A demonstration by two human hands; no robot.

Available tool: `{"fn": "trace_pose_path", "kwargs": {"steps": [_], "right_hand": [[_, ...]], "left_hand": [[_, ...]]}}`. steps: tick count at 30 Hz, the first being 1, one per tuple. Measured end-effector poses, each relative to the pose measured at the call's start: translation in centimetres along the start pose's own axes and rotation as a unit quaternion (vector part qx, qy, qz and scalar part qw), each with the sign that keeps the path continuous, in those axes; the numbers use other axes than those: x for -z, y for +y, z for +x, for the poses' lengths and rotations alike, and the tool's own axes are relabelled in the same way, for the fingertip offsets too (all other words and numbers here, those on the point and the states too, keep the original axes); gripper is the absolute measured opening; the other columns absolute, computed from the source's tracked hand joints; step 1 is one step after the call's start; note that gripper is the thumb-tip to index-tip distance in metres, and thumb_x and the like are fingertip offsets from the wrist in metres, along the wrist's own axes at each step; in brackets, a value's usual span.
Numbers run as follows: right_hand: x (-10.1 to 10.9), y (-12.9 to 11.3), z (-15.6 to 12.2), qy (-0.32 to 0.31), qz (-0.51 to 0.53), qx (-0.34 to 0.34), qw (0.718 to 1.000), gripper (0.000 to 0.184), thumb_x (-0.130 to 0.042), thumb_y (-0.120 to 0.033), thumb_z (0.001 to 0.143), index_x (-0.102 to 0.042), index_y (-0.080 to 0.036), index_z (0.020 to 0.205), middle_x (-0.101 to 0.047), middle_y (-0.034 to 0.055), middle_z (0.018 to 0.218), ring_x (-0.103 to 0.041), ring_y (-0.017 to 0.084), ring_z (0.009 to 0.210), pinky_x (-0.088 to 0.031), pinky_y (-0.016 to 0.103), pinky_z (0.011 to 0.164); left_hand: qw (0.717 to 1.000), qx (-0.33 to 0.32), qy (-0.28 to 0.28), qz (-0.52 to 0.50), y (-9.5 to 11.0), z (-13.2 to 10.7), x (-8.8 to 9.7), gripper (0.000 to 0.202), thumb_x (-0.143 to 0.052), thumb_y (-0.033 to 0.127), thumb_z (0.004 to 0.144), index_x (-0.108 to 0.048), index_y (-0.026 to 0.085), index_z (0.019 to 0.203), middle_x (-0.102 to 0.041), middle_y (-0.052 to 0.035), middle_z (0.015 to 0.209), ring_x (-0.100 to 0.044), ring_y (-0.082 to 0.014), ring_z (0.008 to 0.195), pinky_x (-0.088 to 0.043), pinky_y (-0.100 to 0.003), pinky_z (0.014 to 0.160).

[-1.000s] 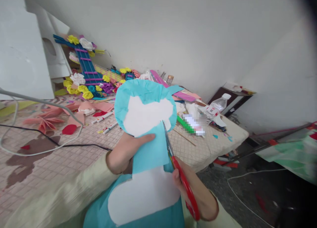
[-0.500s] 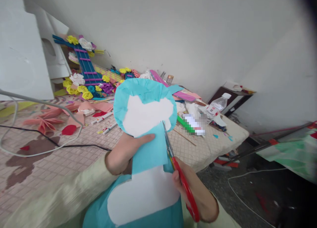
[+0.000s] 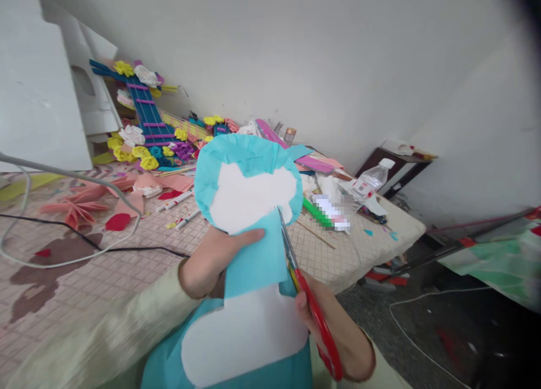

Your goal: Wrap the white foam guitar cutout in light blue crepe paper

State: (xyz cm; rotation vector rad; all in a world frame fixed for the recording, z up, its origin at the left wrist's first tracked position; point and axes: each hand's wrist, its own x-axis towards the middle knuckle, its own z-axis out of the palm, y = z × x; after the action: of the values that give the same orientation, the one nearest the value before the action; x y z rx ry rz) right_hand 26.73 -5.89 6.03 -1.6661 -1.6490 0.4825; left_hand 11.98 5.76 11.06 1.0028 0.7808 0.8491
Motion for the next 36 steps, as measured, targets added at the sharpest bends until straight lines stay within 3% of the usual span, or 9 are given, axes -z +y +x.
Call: {"fn": "trace_pose_path", "kwargs": {"steps": [5,11,15,22,27,33,36], "right_hand": [[0.0,0.1,0.0,-0.013,0.008,-0.017,1.000,0.041,-0.030,-0.054,0.086,-0.043,-0.020,0.067,-0.049,-0.0005,0.058,-0.045,0.012,0.051,-0.038,0.025,0.047],[0.2,0.1,0.3,-0.028,0.024,-0.039,0.999,0.041,-0.030,-0.054,0.086,-0.045,-0.020,0.069,-0.052,0.0006,0.060,-0.049,0.014,0.055,-0.040,0.026,0.051],[0.2,0.4,0.9,-0.051,0.047,-0.054,0.996,0.042,-0.033,-0.057,0.084,-0.045,-0.020,0.067,-0.055,0.0012,0.061,-0.052,0.015,0.054,-0.041,0.026,0.050],[-0.1,1.8,1.8,-0.075,0.058,-0.073,0.993,0.047,-0.034,-0.061,0.082,-0.052,-0.020,0.068,-0.058,0.0022,0.059,-0.056,0.018,0.059,-0.044,0.028,0.056],[-0.2,2.2,2.3,-0.101,0.050,-0.097,0.989,0.053,-0.032,-0.068,0.078,-0.054,-0.020,0.072,-0.062,0.0048,0.064,-0.058,0.021,0.066,-0.045,0.032,0.068],[-0.3,2.1,3.0,-0.111,0.048,-0.129,0.984,0.050,-0.034,-0.067,0.076,-0.052,-0.020,0.067,-0.063,0.0070,0.067,-0.058,0.022,0.064,-0.044,0.033,0.059],[-0.3,2.4,3.5,-0.121,0.057,-0.127,0.983,0.047,-0.036,-0.062,0.077,-0.054,-0.019,0.068,-0.065,0.0072,0.070,-0.059,0.022,0.070,-0.045,0.033,0.063]], "left_hand": [[1.000,0.013,-0.007,0.006,-0.1,0.1,0.1,0.075,-0.073,0.029,0.064,-0.039,0.031,0.131,-0.053,-0.0063,0.129,-0.053,-0.0270,0.113,-0.050,-0.041,0.089],[1.000,-0.011,0.005,0.013,-0.1,0.3,0.1,0.077,-0.074,0.027,0.063,-0.038,0.032,0.131,-0.046,-0.0038,0.135,-0.051,-0.0246,0.115,-0.052,-0.033,0.085],[1.000,0.002,-0.026,-0.014,-0.1,0.4,0.1,0.074,-0.070,0.027,0.068,-0.036,0.032,0.133,-0.046,-0.0058,0.135,-0.054,-0.0259,0.112,-0.055,-0.035,0.080],[1.000,0.023,-0.015,-0.007,-0.3,1.4,0.5,0.071,-0.069,0.023,0.069,-0.037,0.029,0.133,-0.044,-0.0081,0.136,-0.054,-0.0254,0.111,-0.053,-0.033,0.083],[0.999,0.033,-0.008,-0.016,-0.8,2.2,0.8,0.074,-0.070,0.021,0.067,-0.037,0.026,0.133,-0.047,-0.0092,0.134,-0.057,-0.0260,0.108,-0.055,-0.033,0.080],[0.999,0.045,0.007,-0.018,-0.8,2.6,0.9,0.073,-0.071,0.020,0.066,-0.039,0.026,0.131,-0.052,-0.0113,0.129,-0.061,-0.0269,0.101,-0.056,-0.035,0.076],[0.998,0.053,0.010,-0.028,-0.9,2.9,1.1,0.071,-0.071,0.019,0.066,-0.041,0.024,0.130,-0.055,-0.0126,0.126,-0.060,-0.0282,0.102,-0.056,-0.036,0.076]]}}
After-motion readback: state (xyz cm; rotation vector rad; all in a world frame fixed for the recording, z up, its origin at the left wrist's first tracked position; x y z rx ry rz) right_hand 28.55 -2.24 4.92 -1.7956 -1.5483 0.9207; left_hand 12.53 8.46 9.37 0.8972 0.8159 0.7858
